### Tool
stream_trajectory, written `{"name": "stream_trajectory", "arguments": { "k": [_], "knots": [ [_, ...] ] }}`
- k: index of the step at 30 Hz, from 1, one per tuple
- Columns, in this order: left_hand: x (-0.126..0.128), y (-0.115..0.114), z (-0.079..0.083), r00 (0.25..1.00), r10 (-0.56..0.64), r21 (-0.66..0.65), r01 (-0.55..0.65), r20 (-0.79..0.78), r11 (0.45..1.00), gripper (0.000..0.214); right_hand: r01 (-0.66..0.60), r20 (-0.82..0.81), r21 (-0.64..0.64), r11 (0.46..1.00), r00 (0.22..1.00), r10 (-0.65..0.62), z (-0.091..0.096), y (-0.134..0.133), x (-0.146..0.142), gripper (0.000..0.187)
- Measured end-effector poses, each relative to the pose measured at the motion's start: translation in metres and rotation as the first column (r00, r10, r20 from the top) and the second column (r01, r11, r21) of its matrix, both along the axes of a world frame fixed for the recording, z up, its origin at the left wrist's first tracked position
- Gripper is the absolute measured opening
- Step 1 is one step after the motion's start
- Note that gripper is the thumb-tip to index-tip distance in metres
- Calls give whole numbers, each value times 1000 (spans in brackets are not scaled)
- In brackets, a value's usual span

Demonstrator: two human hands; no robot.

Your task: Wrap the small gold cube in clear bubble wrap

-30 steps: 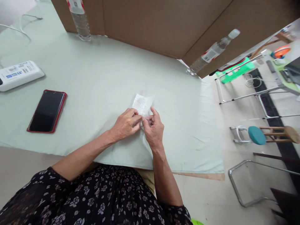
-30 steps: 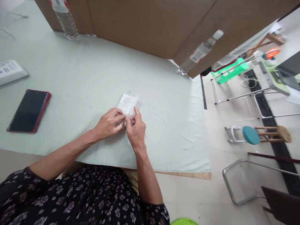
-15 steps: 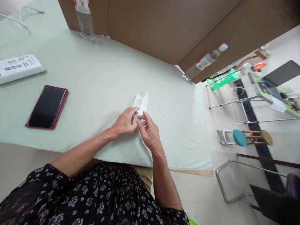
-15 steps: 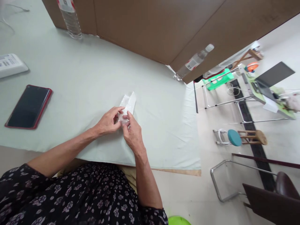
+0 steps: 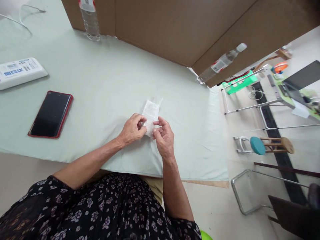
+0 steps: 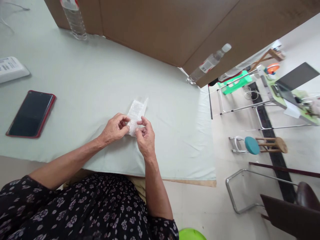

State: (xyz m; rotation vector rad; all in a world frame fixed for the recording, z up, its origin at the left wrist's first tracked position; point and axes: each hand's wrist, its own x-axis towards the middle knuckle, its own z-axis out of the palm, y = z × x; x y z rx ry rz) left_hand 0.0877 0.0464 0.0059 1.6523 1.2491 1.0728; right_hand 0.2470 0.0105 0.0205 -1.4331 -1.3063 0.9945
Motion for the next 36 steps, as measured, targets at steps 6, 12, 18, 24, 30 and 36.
{"name": "stream_trajectory", "arguments": {
  "k": [6, 12, 18, 24, 30, 36],
  "knots": [
    [-2, 1, 1, 1000, -6, -19, 6, 17, 1000, 10, 29, -121, -22, 999, 992, -31, -2, 0, 0, 47],
    [2, 1, -3, 1000, -28, 65, 27, 15, 998, 11, -29, -91, -4, 1000, 995, 28, -6, 0, 3, 53],
    [6, 4, -7, 1000, 20, 106, -18, -20, 994, 5, -22, -57, 25, 999, 998, 23, -6, 1, 1, 53],
    [8, 8, -6, 1000, 7, 61, -7, 8, 998, 9, 165, 133, 161, 973, 973, -187, -5, -3, 2, 39],
    [11, 8, -6, 1000, 16, 73, -17, 16, 997, 9, 269, 147, 54, 962, 950, -275, 1, -5, 12, 29],
    [11, 5, -9, 997, 66, 123, -62, -29, 990, 4, 150, 412, -21, 988, 902, -128, 11, 12, 5, 27]
  ]
}}
